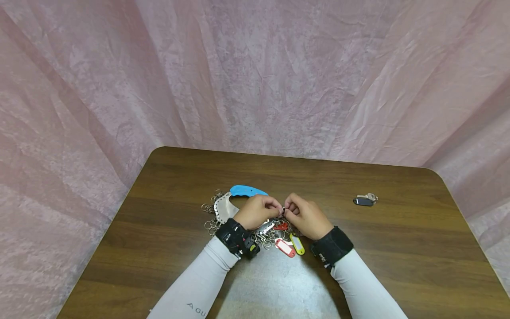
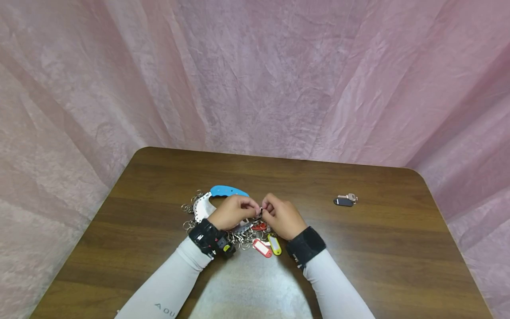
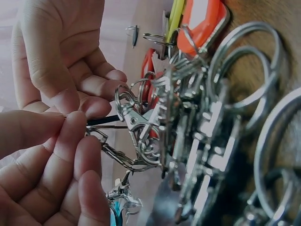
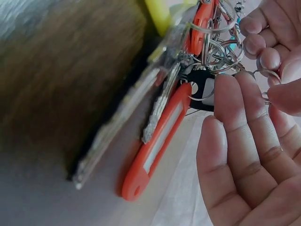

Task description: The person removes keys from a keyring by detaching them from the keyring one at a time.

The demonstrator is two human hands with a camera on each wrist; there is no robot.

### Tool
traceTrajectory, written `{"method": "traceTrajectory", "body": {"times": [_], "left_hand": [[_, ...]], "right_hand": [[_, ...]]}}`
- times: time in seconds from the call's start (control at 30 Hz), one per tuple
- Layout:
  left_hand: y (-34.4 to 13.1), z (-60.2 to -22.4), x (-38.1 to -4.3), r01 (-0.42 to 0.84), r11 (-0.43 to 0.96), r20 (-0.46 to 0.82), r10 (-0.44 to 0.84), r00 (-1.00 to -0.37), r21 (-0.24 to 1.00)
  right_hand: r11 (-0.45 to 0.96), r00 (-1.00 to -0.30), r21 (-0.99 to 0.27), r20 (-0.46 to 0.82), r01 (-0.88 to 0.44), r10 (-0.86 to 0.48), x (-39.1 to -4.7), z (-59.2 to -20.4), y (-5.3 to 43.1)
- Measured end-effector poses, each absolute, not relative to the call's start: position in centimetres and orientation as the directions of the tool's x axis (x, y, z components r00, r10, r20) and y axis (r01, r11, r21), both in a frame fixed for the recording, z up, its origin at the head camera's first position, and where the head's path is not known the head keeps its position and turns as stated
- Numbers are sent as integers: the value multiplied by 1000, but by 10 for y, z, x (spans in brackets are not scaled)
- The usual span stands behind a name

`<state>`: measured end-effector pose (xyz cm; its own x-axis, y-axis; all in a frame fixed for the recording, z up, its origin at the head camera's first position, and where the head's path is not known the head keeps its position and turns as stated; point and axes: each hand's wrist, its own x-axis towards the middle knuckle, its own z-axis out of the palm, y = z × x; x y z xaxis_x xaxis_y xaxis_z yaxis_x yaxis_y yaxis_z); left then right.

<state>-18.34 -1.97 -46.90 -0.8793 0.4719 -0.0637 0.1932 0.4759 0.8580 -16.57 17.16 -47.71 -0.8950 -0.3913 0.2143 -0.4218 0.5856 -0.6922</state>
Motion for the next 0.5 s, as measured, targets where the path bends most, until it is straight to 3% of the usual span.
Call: {"method": "traceTrajectory", "body": {"times": [0.5], "left_hand": [[-16, -474, -183, 216, 456, -16, 452, -892, 863]], "right_hand": [[513, -917, -803, 99, -304, -387, -166, -476, 172]]}}
